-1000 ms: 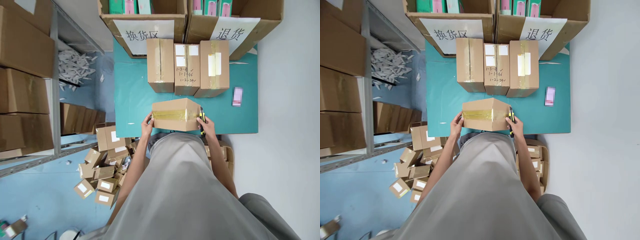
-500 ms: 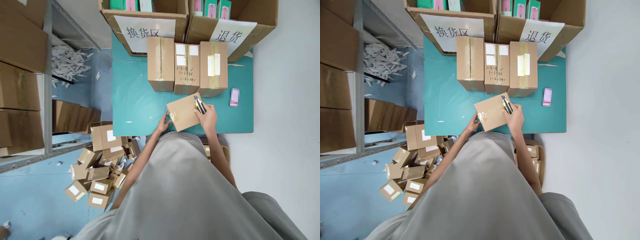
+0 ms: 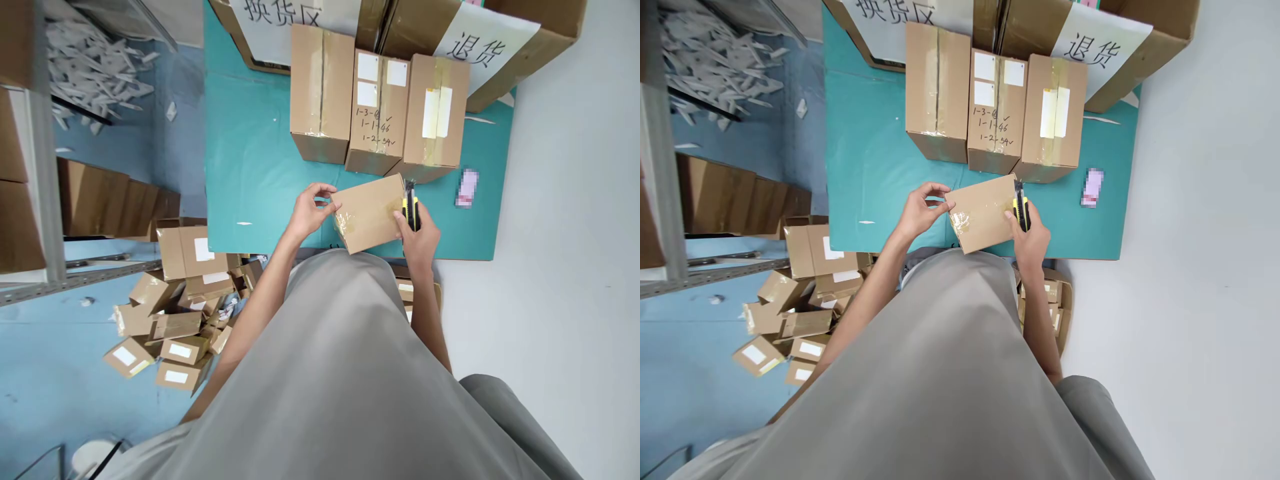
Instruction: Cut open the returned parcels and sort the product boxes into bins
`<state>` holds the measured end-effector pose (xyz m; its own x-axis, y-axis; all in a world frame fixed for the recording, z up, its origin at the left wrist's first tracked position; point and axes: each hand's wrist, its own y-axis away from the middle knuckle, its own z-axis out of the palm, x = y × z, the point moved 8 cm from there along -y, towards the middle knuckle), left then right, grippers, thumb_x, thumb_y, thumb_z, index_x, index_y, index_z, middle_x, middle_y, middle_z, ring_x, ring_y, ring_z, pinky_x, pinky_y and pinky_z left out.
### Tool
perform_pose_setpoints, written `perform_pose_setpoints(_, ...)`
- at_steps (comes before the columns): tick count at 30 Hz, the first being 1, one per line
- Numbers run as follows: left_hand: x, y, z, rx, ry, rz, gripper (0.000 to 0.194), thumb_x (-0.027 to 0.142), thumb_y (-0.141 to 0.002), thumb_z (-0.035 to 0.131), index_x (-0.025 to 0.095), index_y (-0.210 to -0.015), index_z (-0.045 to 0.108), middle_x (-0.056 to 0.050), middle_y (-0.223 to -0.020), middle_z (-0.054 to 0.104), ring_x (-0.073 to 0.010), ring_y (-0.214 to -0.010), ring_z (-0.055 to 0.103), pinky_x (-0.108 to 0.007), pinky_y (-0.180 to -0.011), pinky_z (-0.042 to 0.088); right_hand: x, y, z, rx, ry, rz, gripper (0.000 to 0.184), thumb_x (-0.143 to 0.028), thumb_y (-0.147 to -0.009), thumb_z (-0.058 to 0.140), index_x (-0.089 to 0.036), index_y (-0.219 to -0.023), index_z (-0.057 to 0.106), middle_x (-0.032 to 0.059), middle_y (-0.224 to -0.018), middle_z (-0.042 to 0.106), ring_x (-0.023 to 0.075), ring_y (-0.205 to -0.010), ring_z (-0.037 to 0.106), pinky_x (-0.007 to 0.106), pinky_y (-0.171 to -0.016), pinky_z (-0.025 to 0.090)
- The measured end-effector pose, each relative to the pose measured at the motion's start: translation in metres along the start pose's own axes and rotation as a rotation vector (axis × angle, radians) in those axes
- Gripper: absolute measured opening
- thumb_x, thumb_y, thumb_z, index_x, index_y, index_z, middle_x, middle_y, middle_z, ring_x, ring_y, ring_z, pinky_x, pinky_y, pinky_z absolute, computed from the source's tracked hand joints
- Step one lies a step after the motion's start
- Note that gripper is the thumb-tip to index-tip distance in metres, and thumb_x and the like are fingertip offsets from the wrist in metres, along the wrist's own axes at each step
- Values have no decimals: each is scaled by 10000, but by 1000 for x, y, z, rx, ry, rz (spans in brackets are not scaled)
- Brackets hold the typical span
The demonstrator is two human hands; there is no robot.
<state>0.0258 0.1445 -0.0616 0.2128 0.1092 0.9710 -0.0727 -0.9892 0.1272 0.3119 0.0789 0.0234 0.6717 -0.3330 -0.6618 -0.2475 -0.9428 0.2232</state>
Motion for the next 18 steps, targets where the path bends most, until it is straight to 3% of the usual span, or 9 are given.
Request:
perform_pose_setpoints(3,-2,-1,-2,-5,-12,-5,324,248,-838,862,190,-1149,792,-82,-1207,781,-216,-1077,741,-333,-914,656,-15,23,13,-166,23,22,572,-558,-1126,523,-222,-1571,649,79,-1033,827,246,-786,765,362,-835,628)
perform_pose_setpoints(8,1,0,-2,-19,-17,-12,323,244,-842,846,183,-1155,793,-80,-1197,769,-217,-1071,739,-341,-914,669,-53,53,53,-422,201,-189,619,-377,-1134,451,-161,-1707,538,160,-1454,792,335,-1223,788,421,-1045,599)
perform_pose_setpoints(12,1,1,-2,-15,-17,2,334,262,-834,853,186,-1154,791,-72,-1192,766,-222,-1076,738,-337,-897,679,-69,58,71,-489,378,-208,636,-344,-1159,433,-171,-1771,457,166,-1527,761,338,-1260,782,421,-1068,586)
perform_pose_setpoints(18,0,2,-1,-13,12,3,337,253,-835,861,184,-1157,793,-77,-1190,756,-224,-1081,732,-371,-940,683,-84,62,68,-531,533,-162,627,-351,-1200,411,-207,-1810,384,160,-1464,797,326,-1214,799,397,-1035,591)
